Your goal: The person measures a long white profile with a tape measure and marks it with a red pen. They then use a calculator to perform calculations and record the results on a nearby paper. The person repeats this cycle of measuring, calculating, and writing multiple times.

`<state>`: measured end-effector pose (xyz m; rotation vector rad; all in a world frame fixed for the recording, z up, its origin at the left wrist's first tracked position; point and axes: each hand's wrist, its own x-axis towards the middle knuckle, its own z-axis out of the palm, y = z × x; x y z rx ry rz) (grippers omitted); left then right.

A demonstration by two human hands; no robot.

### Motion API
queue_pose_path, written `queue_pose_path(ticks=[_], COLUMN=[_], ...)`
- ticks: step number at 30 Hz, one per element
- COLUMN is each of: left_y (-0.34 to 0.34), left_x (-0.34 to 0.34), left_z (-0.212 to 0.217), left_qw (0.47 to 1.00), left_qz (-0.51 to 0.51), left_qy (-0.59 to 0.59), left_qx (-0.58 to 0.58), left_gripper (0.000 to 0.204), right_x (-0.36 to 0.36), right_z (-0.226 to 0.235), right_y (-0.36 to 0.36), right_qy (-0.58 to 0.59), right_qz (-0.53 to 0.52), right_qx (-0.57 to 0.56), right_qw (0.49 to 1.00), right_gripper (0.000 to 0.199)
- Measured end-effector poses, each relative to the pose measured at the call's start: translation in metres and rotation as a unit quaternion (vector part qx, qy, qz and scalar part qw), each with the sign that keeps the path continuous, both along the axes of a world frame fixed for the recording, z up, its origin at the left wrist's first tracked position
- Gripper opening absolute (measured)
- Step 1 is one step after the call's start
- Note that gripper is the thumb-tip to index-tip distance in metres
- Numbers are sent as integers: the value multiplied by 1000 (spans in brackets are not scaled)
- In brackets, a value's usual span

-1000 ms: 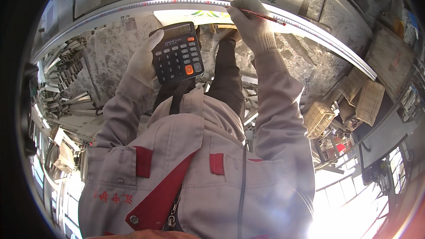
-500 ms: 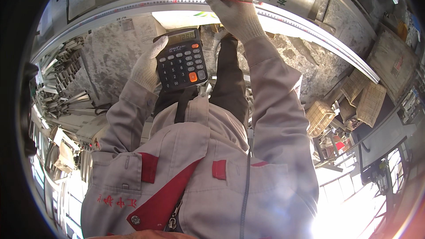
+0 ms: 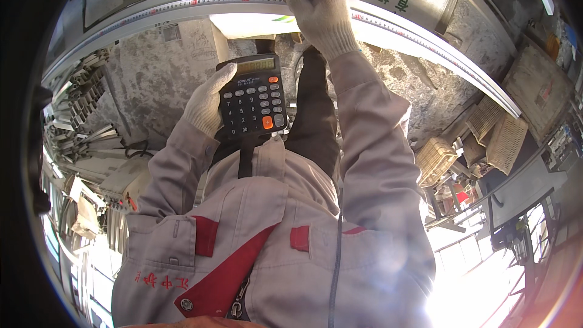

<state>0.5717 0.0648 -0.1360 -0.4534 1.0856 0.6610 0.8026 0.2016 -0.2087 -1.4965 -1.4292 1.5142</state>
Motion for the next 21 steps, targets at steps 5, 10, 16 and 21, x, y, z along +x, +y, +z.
queue_pose_path(ticks=[5,10,16,21], left_y=[-6,-11,-12,-20], left_x=[-9,-14,-14,-18], left_z=[-10,-13,-10,-19], left_qw=[1000,1000,999,1000], left_qz=[-17,-20,-5,-2], left_qy=[17,2,-29,-19], left_qx=[3,-16,-20,-16], left_gripper=[45,42,40,40], right_x=[-1,-2,-5,-3], right_z=[-4,-7,-12,-12], right_y=[0,-3,-5,-5], right_qy=[12,6,14,7], right_qz=[-19,-31,-48,-42], right_qx=[-15,-9,15,27], right_qw=[1000,999,999,999], right_gripper=[21,20,20,19])
